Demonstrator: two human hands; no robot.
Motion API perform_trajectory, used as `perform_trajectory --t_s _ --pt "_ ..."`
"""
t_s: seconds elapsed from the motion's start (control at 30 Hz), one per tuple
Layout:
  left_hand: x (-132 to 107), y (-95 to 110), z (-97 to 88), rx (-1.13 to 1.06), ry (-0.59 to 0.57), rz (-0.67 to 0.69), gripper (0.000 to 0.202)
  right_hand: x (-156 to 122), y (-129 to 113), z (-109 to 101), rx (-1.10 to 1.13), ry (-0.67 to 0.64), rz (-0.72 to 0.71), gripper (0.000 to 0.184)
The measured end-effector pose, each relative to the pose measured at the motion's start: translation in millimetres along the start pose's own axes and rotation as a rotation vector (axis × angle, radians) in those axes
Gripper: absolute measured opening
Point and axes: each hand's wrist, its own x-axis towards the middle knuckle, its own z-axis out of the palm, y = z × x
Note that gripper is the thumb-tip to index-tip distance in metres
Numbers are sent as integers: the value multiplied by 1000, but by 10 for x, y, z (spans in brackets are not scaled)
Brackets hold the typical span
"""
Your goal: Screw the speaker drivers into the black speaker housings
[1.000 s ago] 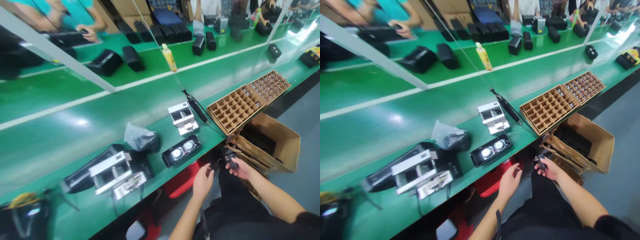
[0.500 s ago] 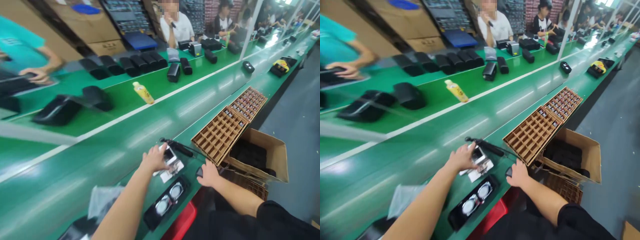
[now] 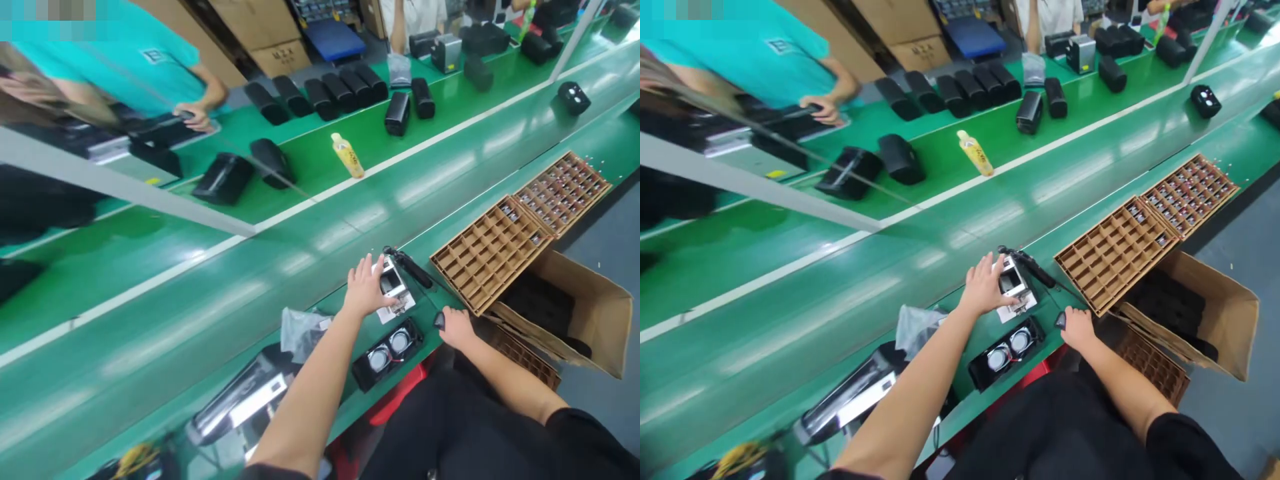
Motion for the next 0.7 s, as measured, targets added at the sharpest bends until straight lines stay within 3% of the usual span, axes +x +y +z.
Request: perform_trajectory --t_s 0.1,0.2,0.3,0.4,0.6,0.7 --pt "-110 -234 144 -190 164 -97 110 49 39 -30 28 49 81 52" --pt "-261 -410 350 -404 230 -168 97 80 33 -85 47 81 140 53" --pt "-413 -478 530 -563 203 -122 92 20 -61 -112 52 91 164 51" --pt "-457 -535 589 -614 142 -47 91 -79 -151 -113 68 106 171 48" --pt "-225 -757 624 -645 22 69 97 -35 -105 -113 224 155 155 29" --pt "-158 -766 728 -678 25 114 105 -72 -70 -123 378 177 1 29"
